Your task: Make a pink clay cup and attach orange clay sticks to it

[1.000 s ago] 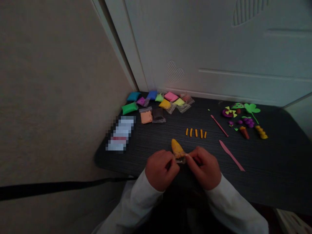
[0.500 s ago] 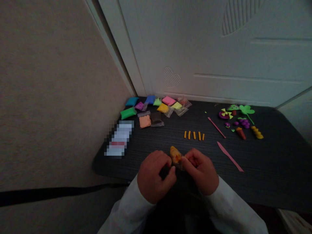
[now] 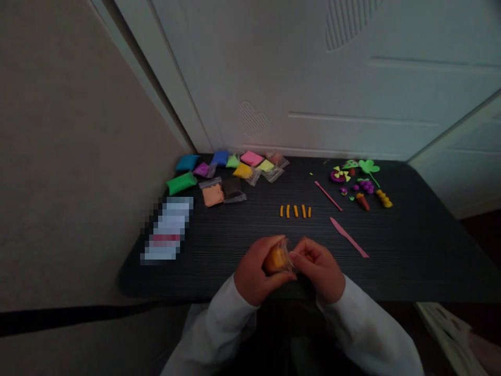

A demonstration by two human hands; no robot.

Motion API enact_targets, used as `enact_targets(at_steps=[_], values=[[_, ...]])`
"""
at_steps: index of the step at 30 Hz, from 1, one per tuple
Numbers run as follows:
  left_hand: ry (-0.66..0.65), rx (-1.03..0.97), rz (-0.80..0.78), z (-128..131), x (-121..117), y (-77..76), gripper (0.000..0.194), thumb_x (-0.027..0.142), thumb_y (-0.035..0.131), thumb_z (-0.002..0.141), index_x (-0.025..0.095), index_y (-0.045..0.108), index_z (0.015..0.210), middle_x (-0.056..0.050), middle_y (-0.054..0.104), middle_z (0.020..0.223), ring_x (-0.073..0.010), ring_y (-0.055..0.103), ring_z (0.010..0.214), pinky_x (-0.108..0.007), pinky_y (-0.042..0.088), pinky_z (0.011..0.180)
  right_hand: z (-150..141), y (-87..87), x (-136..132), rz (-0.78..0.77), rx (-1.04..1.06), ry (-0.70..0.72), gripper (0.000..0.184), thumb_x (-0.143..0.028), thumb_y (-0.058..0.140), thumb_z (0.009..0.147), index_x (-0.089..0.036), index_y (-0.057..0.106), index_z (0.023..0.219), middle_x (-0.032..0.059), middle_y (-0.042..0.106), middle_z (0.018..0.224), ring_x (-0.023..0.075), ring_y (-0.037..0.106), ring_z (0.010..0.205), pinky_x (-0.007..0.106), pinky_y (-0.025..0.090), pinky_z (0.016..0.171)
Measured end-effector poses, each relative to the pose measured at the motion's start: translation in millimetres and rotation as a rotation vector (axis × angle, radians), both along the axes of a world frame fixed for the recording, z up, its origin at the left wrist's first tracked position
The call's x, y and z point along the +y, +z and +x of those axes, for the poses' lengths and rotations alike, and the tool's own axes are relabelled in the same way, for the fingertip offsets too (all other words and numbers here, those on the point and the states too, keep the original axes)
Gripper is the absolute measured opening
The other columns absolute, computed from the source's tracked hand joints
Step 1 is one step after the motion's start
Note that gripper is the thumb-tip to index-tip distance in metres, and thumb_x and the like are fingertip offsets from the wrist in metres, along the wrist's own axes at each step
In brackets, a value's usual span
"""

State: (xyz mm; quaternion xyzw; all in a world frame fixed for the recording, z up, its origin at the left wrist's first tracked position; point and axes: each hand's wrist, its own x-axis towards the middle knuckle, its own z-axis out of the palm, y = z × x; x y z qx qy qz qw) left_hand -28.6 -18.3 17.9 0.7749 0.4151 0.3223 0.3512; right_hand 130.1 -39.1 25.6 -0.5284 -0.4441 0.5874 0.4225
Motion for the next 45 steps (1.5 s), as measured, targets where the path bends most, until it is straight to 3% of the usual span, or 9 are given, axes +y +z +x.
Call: enact_targets(at_steps=[6,18,22,25,29,33,38,42,45], values=[[-0.007,-0.075,-0.146,6,2,-5.9,0.066,0.039,0.071,0.06,0.018,0.043,0.116,-0.01,0.058,0.109,-0.0216,0.056,0.1,-0.036,0.044,0.089,3,-3.5,4,-0.009,0.003,-0.023,0.026,-0.036,0.062,0.068,-0.018,0.046,0.059,-0.0082,0.037,0.049,0.0055,0.028,0.046,0.022,0.021,0.047],[0.03,-0.03,-0.099,4,4,-1.4,0.066,0.044,0.07,0.059,0.018,0.045,0.114,-0.009,0.059,0.106,-0.0213,0.057,0.095,-0.035,0.046,0.084,5,-6.1,7,-0.032,0.089,-0.003,0.02,-0.031,0.061,0.07,-0.017,0.049,0.063,-0.0063,0.041,0.053,0.0064,0.031,0.049,0.022,0.023,0.048],[0.086,0.009,-0.072,4,5,-0.3,0.062,0.042,0.069,0.06,0.017,0.046,0.112,-0.009,0.059,0.106,-0.0213,0.057,0.095,-0.035,0.046,0.083,10,-7.5,12,-0.03,0.234,-0.057,0.013,-0.029,0.048,0.071,-0.019,0.049,0.079,-0.0061,0.037,0.056,0.008,0.031,0.049,0.023,0.025,0.048],[0.112,0.031,-0.04,5,7,-0.7,0.054,0.04,0.068,0.063,0.018,0.049,0.108,-0.008,0.061,0.101,-0.0206,0.058,0.092,-0.035,0.046,0.081,14,-9.6,15,-0.018,0.286,-0.094,0.008,-0.023,0.044,0.064,-0.021,0.042,0.071,-0.0051,0.037,0.058,0.0082,0.03,0.047,0.023,0.026,0.047],[0.127,0.054,-0.004,6,8,-4.4,0.046,0.038,0.066,0.066,0.018,0.051,0.104,-0.006,0.061,0.096,-0.0196,0.059,0.089,-0.035,0.047,0.079,16,-13.6,14,0.061,0.225,-0.194,0.01,-0.016,0.05,0.064,-0.02,0.043,0.069,-0.0003,0.048,0.078,0.0104,0.043,0.064,0.024,0.034,0.056],[0.116,0.087,0.006,5,7,-7.9,0.057,0.042,0.067,0.064,0.018,0.046,0.11,-0.009,0.06,0.103,-0.0213,0.057,0.094,-0.037,0.046,0.08,12,-14.1,11,0.189,0.091,-0.271,0.016,-0.017,0.063,0.067,-0.021,0.05,0.075,0.0027,0.048,0.094,0.0138,0.046,0.087,0.026,0.038,0.072],[0.079,0.124,0.009,6,6,-8.4,0.06,0.045,0.066,0.064,0.018,0.044,0.112,-0.009,0.06,0.102,-0.0218,0.057,0.093,-0.038,0.047,0.08,9,-10.3,7,0.243,0.072,-0.206,0.02,-0.018,0.067,0.066,-0.022,0.049,0.073,0.0,0.052,0.082,0.012,0.052,0.077,0.025,0.044,0.068],[0.059,0.131,0.001,6,6,-8.0,0.06,0.046,0.064,0.065,0.019,0.043,0.114,-0.009,0.06,0.102,-0.0218,0.057,0.093,-0.037,0.047,0.08,13,-7.8,4,0.286,0.026,-0.161,0.012,-0.018,0.061,0.073,-0.023,0.059,0.084,0.0033,0.051,0.099,0.0124,0.055,0.083,0.026,0.047,0.072],[0.051,0.123,0.01,5,6,-7.9,0.062,0.047,0.064,0.065,0.018,0.042,0.115,-0.009,0.06,0.102,-0.0214,0.057,0.093,-0.037,0.046,0.08,16,-8.4,2,0.326,-0.062,-0.067,0.017,-0.018,0.051,0.08,-0.025,0.061,0.091,0.004,0.051,0.102,0.012,0.057,0.081,0.027,0.048,0.072]])
